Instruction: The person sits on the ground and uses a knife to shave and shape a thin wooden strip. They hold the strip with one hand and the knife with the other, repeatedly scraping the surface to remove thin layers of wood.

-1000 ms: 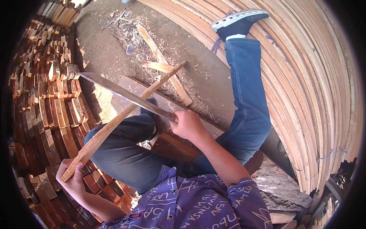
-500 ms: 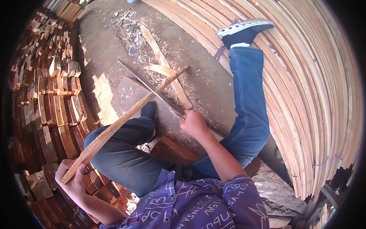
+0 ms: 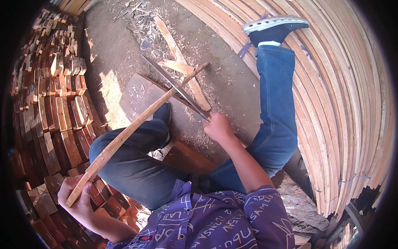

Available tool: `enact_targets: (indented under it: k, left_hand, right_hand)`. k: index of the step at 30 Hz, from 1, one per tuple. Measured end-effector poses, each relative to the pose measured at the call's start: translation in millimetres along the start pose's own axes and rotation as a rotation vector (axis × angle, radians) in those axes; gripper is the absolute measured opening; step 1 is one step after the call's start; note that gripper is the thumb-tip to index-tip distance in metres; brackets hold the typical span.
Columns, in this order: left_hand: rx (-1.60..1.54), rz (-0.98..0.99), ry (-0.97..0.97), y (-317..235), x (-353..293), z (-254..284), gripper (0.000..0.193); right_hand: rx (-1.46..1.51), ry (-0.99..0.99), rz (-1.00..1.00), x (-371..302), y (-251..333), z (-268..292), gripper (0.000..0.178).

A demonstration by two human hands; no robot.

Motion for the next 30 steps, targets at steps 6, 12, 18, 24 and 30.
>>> enact_targets:
  k: [6,12,18,24,30]
  left_hand:
    - [0.085,-0.085,0.029,-15.3,-9.8,3.8,0.035]
    - [0.08,-0.028,0.057,-13.1,5.6,4.8,0.039]
    - [0.046,-0.049,0.035,3.5,7.1,2.3,0.039]
    - [0.018,-0.049,0.05,-2.2,8.2,1.4,0.035]
    - [0.021,-0.088,0.02,-21.2,13.8,-6.3,0.032]
  right_hand:
    - [0.082,0.169,0.354,-46.3,75.5,5.0,0.015]
    - [-0.011,-0.058,-0.028,56.3,-60.5,-11.8,0.017]
    - [-0.004,0.042,0.103,-3.8,24.0,8.2,0.019]
    - [0.039,0.015,0.238,14.4,30.1,5.8,0.015]
    - [0.062,-0.135,-0.67,54.4,-213.9,35.4,0.027]
Point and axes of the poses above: each hand's wrist, its own x-axis towards the middle knuckle, its own z-axis out of the back of the hand, y = z × x, the point moved 8 cm from there along x, towards the middle knuckle, and after that the axes turned 6 degrees about x, right-handed, at the moved point
